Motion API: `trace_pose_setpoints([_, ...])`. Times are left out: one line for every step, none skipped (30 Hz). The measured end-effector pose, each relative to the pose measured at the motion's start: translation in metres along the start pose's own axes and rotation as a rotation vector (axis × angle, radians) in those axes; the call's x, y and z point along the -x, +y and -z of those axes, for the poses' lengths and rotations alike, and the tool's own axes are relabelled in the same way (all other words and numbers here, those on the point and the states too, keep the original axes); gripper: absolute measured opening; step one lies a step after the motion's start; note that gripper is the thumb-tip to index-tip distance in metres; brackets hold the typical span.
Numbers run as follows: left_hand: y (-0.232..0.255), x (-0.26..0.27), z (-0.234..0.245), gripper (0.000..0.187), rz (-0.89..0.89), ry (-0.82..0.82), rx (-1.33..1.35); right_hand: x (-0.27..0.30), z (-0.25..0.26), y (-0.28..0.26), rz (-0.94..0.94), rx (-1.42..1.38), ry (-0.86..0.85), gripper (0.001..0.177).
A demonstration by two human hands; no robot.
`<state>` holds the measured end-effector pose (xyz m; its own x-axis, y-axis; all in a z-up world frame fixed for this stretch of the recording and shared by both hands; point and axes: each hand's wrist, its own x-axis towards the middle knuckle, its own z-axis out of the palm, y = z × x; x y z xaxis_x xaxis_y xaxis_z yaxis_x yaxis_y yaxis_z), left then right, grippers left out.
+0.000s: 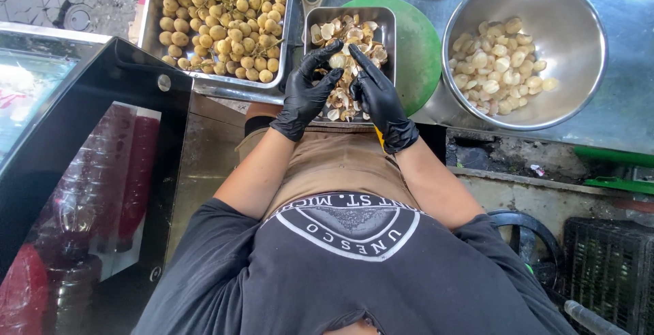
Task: Peel longan fruit using hands and a small knife.
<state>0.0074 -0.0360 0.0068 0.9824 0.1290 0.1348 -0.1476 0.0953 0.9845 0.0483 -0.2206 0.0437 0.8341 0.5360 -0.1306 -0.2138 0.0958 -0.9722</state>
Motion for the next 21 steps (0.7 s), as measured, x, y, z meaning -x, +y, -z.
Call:
trace_pose_setpoints([0.004,0.002,-0.002,0.047,-0.056,0.030,-0.142,0.000,-0.001,0.000,-0.025,-0.016,-0.010,0.051])
trace_pose_setpoints([0.008,0.002,-0.005,0.048,-0.116,0.059,-0.284,0.000,-0.002,-0.001,-0.047,-0.031,-0.019,0.051])
trace_pose_setpoints([0.005,0.003,-0.005,0.048,-0.117,0.058,-0.284,-0.002,-0.001,0.000,-0.046,-0.031,-0.019,0.051])
trace_pose_setpoints([0.002,0.003,-0.006,0.048,-0.168,0.075,-0.314,-0.003,0.001,0.001,-0.093,-0.074,-0.018,0.050])
trace_pose_setpoints([-0.001,0.003,-0.007,0.047,-0.219,0.092,-0.344,-0.004,0.003,0.001,-0.139,-0.117,-0.017,0.048])
trace_pose_setpoints([-0.003,0.003,-0.007,0.047,-0.220,0.093,-0.344,-0.006,0.007,0.008,-0.139,-0.117,-0.018,0.048])
trace_pose_setpoints([-0.005,0.002,-0.008,0.045,-0.185,0.063,-0.236,-0.008,0.012,0.015,-0.166,-0.171,-0.009,0.047])
trace_pose_setpoints([-0.007,0.003,-0.008,0.042,-0.147,0.034,-0.128,-0.009,0.016,0.022,-0.194,-0.225,0.000,0.046])
trace_pose_setpoints([-0.005,0.003,-0.009,0.042,-0.145,0.034,-0.128,-0.005,0.012,0.015,-0.196,-0.225,0.001,0.046])
trace_pose_setpoints([-0.003,0.003,-0.010,0.043,-0.184,0.044,-0.185,-0.001,0.008,0.009,-0.187,-0.225,-0.001,0.046])
trace_pose_setpoints([0.000,0.003,-0.012,0.043,-0.222,0.054,-0.242,0.003,0.005,0.002,-0.177,-0.224,-0.004,0.046])
trace_pose_setpoints([0.002,0.004,-0.012,0.043,-0.223,0.053,-0.242,0.003,0.004,0.004,-0.177,-0.224,-0.003,0.046])
trace_pose_setpoints([0.004,0.005,-0.012,0.044,-0.270,0.061,-0.284,0.002,0.004,0.005,-0.170,-0.220,-0.001,0.045])
trace_pose_setpoints([0.007,0.005,-0.012,0.045,-0.318,0.071,-0.326,0.001,0.003,0.007,-0.162,-0.214,0.000,0.045])
trace_pose_setpoints([0.007,0.005,-0.012,0.045,-0.320,0.071,-0.326,-0.001,0.004,0.009,-0.160,-0.213,-0.001,0.045])
trace_pose_setpoints([0.008,0.005,-0.012,0.044,-0.359,0.068,-0.352,-0.003,0.004,0.012,-0.170,-0.239,0.015,0.044])
trace_pose_setpoints([0.009,0.006,-0.012,0.043,-0.398,0.065,-0.379,-0.005,0.005,0.015,-0.179,-0.264,0.032,0.043])
trace_pose_setpoints([0.009,0.005,-0.012,0.043,-0.400,0.066,-0.379,-0.006,0.008,0.020,-0.178,-0.263,0.030,0.043])
trace_pose_setpoints([0.010,0.004,-0.012,0.041,-0.341,0.040,-0.309,-0.008,0.011,0.025,-0.188,-0.286,0.038,0.043])
trace_pose_setpoints([0.010,0.005,-0.013,0.040,-0.280,0.012,-0.238,-0.009,0.015,0.030,-0.200,-0.309,0.048,0.043])
trace_pose_setpoints([0.001,0.002,-0.010,0.040,-0.280,0.011,-0.238,-0.008,0.018,0.031,-0.200,-0.310,0.048,0.043])
